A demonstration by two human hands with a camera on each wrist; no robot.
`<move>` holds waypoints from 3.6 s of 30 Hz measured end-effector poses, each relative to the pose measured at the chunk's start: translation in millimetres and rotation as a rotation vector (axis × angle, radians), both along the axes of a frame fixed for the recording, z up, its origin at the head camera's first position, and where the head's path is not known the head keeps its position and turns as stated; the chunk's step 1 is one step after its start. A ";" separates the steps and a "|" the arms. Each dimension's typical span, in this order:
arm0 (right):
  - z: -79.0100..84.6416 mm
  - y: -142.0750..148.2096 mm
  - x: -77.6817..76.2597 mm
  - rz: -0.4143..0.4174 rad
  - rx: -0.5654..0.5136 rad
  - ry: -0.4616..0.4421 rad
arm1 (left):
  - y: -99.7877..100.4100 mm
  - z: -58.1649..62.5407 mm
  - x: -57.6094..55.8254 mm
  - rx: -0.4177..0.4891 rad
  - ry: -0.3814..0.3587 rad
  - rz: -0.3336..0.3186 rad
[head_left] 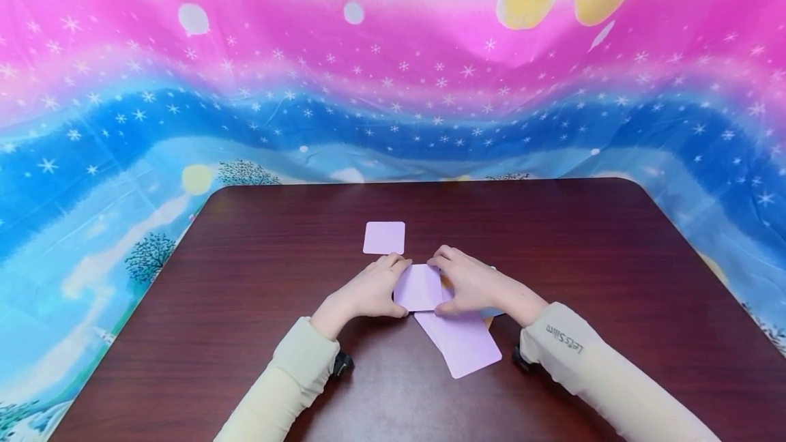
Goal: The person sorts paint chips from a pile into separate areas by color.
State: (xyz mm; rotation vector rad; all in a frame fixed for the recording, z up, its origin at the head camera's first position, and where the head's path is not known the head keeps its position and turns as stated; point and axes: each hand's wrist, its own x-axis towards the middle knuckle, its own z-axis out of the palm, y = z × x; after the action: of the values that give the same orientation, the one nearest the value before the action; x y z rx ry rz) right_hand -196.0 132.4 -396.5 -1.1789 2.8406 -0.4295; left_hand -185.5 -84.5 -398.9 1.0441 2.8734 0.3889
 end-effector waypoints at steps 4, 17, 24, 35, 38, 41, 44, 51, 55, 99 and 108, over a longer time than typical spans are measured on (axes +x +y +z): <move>-0.3 -2.8 -5.4 -0.019 -0.023 -0.015 | -5.2 -1.5 -4.6 0.027 0.003 0.036; 1.5 -18.0 -27.3 -0.027 -0.045 -0.002 | -22.0 -1.4 -20.2 0.068 -0.012 0.153; 3.7 -25.8 -40.9 -0.021 -0.026 0.027 | -29.2 -1.9 -31.4 0.121 -0.022 0.179; 7.5 -36.0 -53.5 -0.061 0.001 -0.013 | -34.6 -1.5 -42.4 0.152 -0.068 0.233; 7.7 -37.2 -55.2 -0.075 0.011 -0.027 | -35.2 -2.4 -44.2 0.156 -0.077 0.237; 6.8 -38.8 -57.5 -0.093 0.028 -0.029 | -36.7 -3.3 -46.4 0.161 -0.074 0.241; 6.2 -41.5 -60.3 -0.111 0.051 -0.022 | -38.0 -3.1 -49.2 0.174 -0.065 0.237; 4.7 -48.2 -68.4 -0.121 0.069 -0.010 | -40.3 -4.4 -57.0 0.192 -0.070 0.243; 2.5 -52.7 -72.3 -0.131 0.082 -0.014 | -42.7 -9.7 -60.3 0.208 -0.069 0.258; -7.5 -72.3 -91.6 -0.184 0.110 -0.126 | -43.1 -17.7 -87.0 0.165 -0.151 0.341; -9.3 -73.3 -94.9 -0.198 0.151 -0.161 | -40.1 -14.2 -86.6 0.132 -0.192 0.364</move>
State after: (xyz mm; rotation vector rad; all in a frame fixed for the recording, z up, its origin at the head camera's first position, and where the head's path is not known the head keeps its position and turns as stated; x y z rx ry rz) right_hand -290.9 59.1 -405.8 -0.8031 2.8012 -0.2947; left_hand -272.1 -124.5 -413.1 0.4571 2.8846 0.6667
